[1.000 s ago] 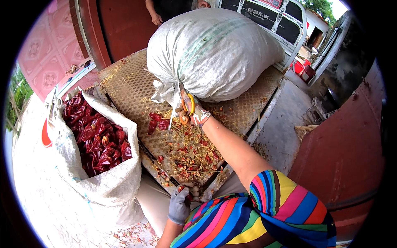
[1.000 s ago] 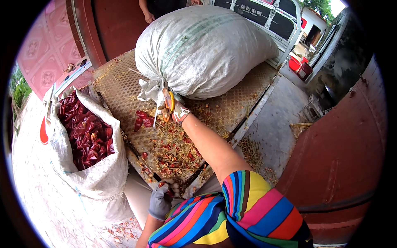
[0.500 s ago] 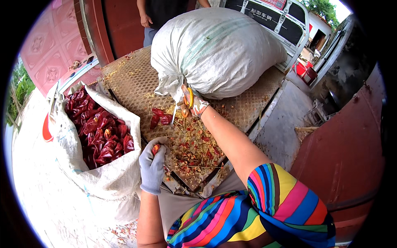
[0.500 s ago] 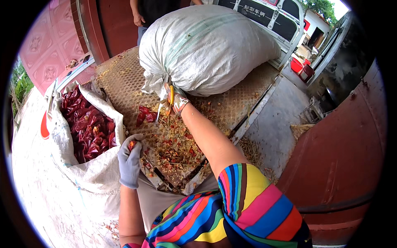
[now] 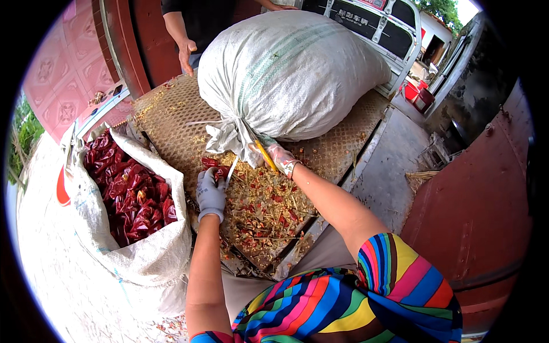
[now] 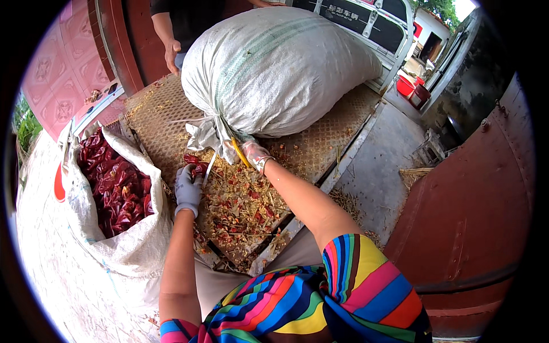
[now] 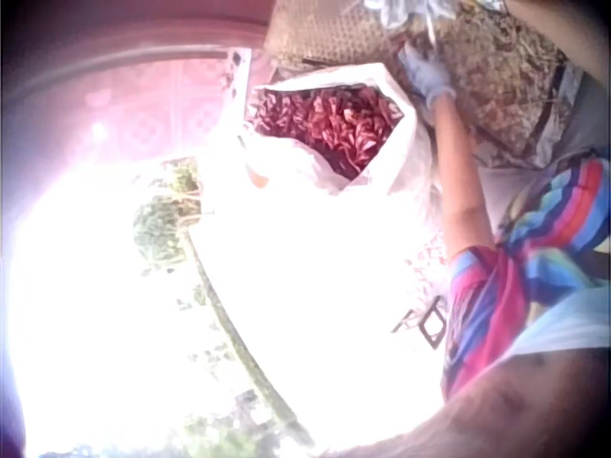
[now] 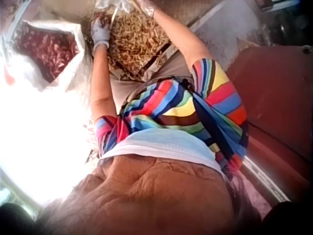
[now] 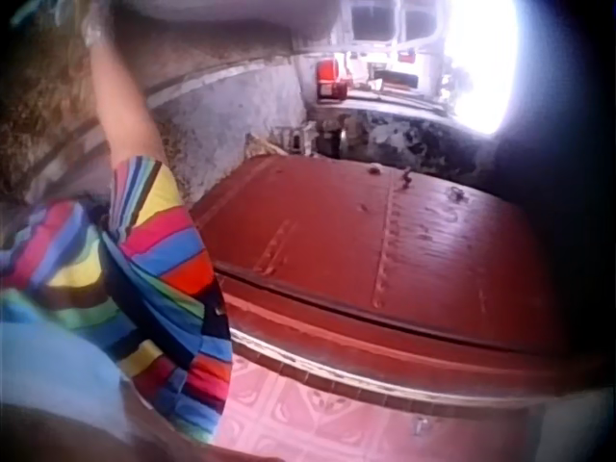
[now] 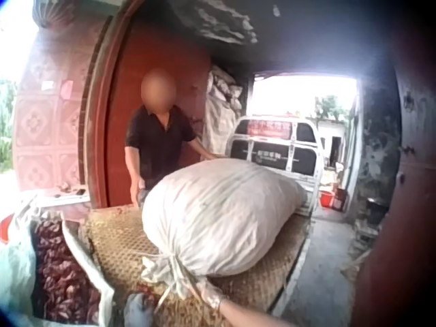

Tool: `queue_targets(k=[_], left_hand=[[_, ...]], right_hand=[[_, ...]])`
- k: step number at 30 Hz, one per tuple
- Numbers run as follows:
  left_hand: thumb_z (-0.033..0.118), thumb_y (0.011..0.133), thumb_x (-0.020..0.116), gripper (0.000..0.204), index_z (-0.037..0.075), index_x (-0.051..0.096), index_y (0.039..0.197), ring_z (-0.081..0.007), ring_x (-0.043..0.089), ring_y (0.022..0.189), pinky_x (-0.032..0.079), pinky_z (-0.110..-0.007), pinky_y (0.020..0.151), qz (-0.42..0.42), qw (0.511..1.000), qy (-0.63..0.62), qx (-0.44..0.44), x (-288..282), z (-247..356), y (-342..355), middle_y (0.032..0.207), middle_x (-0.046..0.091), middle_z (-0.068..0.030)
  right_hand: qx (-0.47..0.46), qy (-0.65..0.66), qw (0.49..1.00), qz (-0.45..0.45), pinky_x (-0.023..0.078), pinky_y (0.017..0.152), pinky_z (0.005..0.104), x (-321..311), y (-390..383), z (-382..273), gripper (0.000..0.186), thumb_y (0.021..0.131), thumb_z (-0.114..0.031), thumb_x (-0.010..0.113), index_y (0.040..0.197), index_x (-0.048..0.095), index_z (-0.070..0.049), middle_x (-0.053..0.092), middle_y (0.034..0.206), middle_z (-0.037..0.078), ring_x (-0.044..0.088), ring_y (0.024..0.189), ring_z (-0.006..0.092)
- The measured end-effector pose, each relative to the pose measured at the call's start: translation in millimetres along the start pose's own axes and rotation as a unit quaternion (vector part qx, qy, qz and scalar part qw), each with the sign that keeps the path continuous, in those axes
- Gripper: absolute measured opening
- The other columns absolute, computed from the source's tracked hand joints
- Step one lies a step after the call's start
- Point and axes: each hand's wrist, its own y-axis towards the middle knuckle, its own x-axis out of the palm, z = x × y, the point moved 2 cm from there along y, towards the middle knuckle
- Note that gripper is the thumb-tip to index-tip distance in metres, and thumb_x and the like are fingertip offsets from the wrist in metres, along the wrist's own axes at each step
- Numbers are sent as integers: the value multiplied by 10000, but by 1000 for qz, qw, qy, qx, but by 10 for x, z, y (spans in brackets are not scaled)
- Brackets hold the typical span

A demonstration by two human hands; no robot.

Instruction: The person cuts the stems off dried red peppers by hand and using shears on the bed of a small truck, placing processed peppers into a separate bag.

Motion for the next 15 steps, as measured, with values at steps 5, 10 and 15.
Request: queue_targets(k=[5, 10, 15], left_hand=[[171, 802, 665, 350, 115, 586, 1138, -295, 572, 1018, 453, -391, 850, -81, 982, 126, -114, 69, -38, -10, 1092, 583, -116], [234, 829, 651, 419, 166, 526, 1222, -292, 614, 964, 486, -409, 793, -116, 969, 184, -114, 70, 110, -21, 1142, 595, -89], [258, 832, 644, 356, 169, 553, 1165, -277, 640, 886, 478, -411, 746, -146, 974, 142, -97, 78, 192, 29, 974, 666, -85]], right_hand=[[-74, -271, 958, 60, 445, 522, 356, 39, -532, 30, 502, 839, -497, 573, 939, 657, -13, 628, 706, 130, 564, 576, 217], [0, -457, 882, 114, 521, 641, 421, -103, -1039, -29, 488, 850, -467, 533, 894, 641, 7, 665, 783, 191, 664, 723, 318], [55, -534, 840, 82, 506, 668, 441, -67, -1258, -45, 469, 843, -499, 540, 957, 654, -58, 675, 788, 118, 665, 759, 303]])
